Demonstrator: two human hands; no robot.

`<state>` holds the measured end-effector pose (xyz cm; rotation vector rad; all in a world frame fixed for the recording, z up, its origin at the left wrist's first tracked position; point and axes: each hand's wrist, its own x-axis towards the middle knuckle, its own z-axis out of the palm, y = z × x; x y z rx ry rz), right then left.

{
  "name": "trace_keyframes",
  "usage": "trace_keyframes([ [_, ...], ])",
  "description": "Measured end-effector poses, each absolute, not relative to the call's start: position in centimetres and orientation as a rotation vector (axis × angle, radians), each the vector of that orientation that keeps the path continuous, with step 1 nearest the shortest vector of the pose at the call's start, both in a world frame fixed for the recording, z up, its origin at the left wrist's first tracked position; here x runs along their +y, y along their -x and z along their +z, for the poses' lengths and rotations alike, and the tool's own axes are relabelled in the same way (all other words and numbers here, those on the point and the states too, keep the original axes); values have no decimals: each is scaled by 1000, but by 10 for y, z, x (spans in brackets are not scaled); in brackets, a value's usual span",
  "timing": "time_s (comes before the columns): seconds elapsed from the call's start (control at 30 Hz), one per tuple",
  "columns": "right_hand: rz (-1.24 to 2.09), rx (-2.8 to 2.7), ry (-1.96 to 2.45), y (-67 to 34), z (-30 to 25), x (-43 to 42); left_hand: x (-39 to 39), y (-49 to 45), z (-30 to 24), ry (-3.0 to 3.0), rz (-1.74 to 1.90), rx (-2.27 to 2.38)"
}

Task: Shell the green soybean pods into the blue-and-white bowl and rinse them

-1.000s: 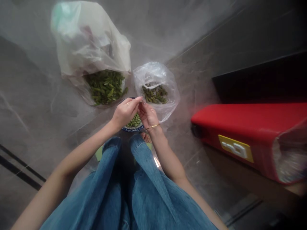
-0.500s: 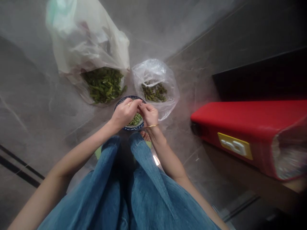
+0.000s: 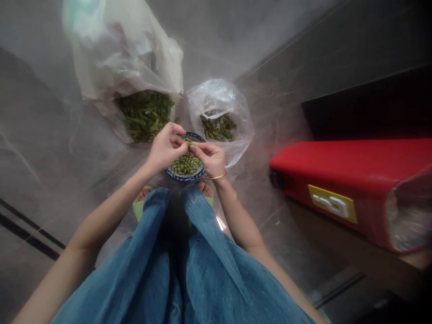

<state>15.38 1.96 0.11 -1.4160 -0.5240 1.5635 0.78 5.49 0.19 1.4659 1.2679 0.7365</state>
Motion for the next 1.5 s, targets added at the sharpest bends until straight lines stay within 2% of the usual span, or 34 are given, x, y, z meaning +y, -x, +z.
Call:
trace_keyframes([
  [0.2,1687,-388,1391,-156,-2,20,50,-6,-1,-1544,759,1274],
  [0.4,1770,-228,1350,-155,-11,19,36,-15,6,-2133,753,1309],
  [0.53,1841,-380,1367,-156,-15,15,49,-2,-6,-2255,751,1350],
  [0.63,1875,-736,1460,-163,-19,11,82,24,-17,-2205,749,1545],
  [0.73,1729,-1018,1634,-177,-24,13,115,53,-26,-2132,722,1737],
  [0.9,1046,-1178,2034,-225,-49,41,124,63,-32,-2165,632,1792],
  [1.0,757,-1365,2209,-256,-72,63,111,50,-33,-2149,581,1770],
  [1.27,577,-1415,2499,-275,-97,81,110,48,-31,-2085,555,1825],
  [1.5,613,-1318,2394,-278,-100,79,109,47,-30,-2148,624,1692],
])
